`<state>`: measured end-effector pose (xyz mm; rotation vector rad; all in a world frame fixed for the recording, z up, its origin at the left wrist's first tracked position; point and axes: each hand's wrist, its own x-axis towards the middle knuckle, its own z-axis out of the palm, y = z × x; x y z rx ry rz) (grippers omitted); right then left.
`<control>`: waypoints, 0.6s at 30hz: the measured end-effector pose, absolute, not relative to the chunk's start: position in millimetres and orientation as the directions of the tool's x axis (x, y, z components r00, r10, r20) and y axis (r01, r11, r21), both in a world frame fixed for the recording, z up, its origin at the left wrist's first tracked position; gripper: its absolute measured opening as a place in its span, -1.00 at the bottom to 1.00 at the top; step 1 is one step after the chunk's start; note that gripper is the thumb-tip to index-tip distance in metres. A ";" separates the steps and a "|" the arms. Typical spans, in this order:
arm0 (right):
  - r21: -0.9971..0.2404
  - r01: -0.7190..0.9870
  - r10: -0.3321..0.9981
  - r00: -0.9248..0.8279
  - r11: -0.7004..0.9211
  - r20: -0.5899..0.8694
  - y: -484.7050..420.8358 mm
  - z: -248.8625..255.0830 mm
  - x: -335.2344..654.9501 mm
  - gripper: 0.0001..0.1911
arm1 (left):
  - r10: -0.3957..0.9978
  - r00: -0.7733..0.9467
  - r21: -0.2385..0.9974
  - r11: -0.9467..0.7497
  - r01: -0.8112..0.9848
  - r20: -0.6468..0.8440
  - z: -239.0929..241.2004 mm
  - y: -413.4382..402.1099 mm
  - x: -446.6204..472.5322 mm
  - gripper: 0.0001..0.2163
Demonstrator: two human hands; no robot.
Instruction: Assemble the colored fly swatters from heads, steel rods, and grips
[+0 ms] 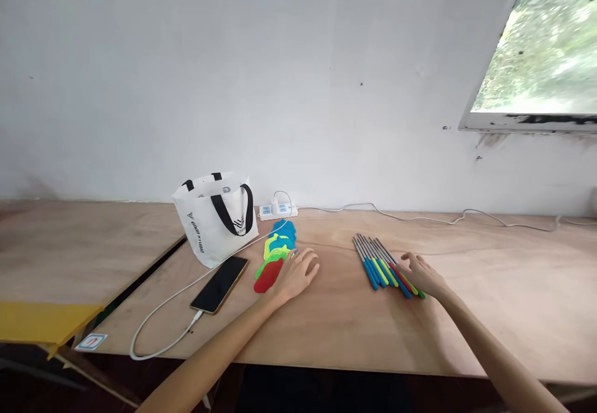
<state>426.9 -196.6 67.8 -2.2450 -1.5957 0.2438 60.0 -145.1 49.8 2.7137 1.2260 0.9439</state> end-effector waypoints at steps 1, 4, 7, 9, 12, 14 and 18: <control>-0.388 0.869 0.940 0.341 -0.308 0.018 -202.3 63.7 436.5 -0.49 | 0.698 0.507 0.269 -0.685 0.677 0.505 46.7 -151.4 64.1 -0.80; -0.372 0.873 0.949 0.295 -0.316 -0.114 -207.0 53.9 451.1 -0.36 | 0.722 0.493 0.298 -0.667 0.683 0.486 40.8 -161.0 81.2 -0.78; -0.378 0.877 0.955 0.266 -0.296 -0.130 -197.8 51.9 452.8 -0.29 | 0.711 0.513 0.290 -0.681 0.672 0.482 38.2 -164.8 101.3 -0.77; -0.385 0.876 0.957 0.258 -0.289 -0.129 -189.9 53.9 451.4 -0.30 | 0.691 0.546 0.285 -0.707 0.647 0.474 36.8 -167.3 111.3 -0.76; -0.410 0.864 0.956 0.252 -0.292 -0.149 -182.1 58.1 450.5 -0.38 | 0.661 0.595 0.278 -0.742 0.610 0.458 35.2 -171.1 116.9 -0.74; -0.427 0.850 0.950 0.257 -0.309 -0.175 -180.3 60.9 451.6 -0.42 | 0.656 0.603 0.289 -0.749 0.597 0.454 34.9 -172.5 115.9 -0.72; -0.425 0.833 0.933 0.283 -0.355 -0.224 -176.8 66.2 452.3 -0.54 | 0.669 0.595 0.320 -0.739 0.592 0.445 34.3 -172.9 113.1 -0.72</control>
